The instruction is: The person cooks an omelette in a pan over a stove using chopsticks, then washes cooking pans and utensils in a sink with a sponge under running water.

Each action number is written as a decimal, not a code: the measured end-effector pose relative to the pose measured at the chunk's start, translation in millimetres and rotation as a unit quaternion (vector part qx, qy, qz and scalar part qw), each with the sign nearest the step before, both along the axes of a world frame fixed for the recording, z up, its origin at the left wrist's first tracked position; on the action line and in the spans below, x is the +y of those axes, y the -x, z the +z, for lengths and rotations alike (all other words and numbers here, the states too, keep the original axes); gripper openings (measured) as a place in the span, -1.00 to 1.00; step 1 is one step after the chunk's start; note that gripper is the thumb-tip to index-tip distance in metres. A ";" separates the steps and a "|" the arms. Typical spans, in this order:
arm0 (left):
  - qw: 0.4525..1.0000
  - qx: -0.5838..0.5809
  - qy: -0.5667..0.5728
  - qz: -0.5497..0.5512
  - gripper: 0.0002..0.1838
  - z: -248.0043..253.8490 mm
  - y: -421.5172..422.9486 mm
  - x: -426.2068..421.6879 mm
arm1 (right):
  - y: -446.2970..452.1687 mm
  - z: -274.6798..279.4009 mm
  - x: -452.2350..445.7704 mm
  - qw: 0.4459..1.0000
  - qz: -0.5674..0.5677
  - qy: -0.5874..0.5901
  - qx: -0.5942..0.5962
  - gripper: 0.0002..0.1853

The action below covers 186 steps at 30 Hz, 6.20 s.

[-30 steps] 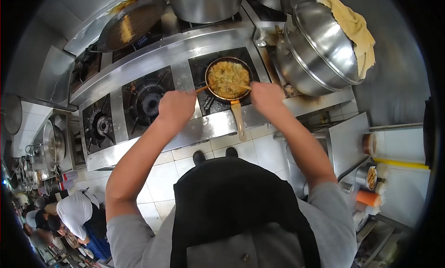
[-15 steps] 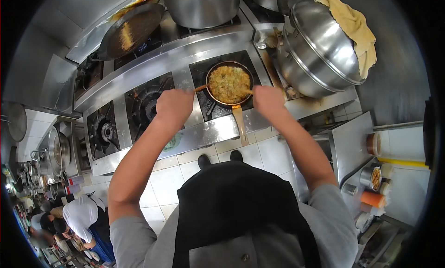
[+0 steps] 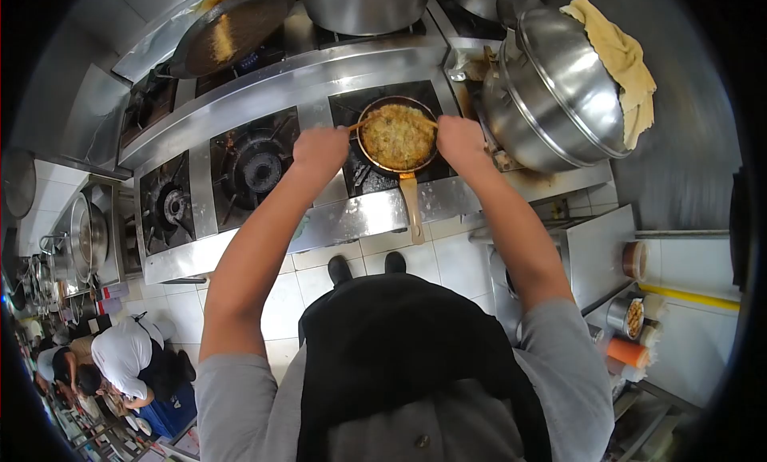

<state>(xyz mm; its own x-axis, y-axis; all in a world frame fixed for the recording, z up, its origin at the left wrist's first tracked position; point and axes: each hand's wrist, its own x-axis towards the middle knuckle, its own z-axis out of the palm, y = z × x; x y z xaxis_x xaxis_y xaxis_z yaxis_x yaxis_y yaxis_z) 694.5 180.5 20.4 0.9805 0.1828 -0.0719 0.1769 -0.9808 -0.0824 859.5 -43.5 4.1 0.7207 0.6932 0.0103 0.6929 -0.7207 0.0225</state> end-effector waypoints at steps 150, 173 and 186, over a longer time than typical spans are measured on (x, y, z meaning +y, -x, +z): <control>0.996 -0.015 0.089 0.010 -0.82 -17.3 -0.2 -65.2 | 35.1 -0.7 -70.0 0.991 -0.074 -0.036 0.101 -0.76; 0.997 0.004 0.077 -0.016 -0.69 38.6 68.3 -67.6 | 62.3 84.7 -76.0 0.993 -0.029 0.095 0.065 -0.83; 0.514 -0.022 0.827 0.229 -0.67 -44.7 90.4 -120.3 | 128.9 -64.3 -49.7 0.663 -0.258 -0.514 0.480 -0.81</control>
<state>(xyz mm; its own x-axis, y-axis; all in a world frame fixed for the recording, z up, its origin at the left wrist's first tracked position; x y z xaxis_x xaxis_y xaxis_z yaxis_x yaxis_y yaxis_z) 604.2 60.1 -24.3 0.8691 0.1198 -0.4798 0.3862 0.4415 0.8099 730.6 -93.1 -60.2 0.8753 0.3352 -0.3487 -0.3115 -0.1608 -0.9365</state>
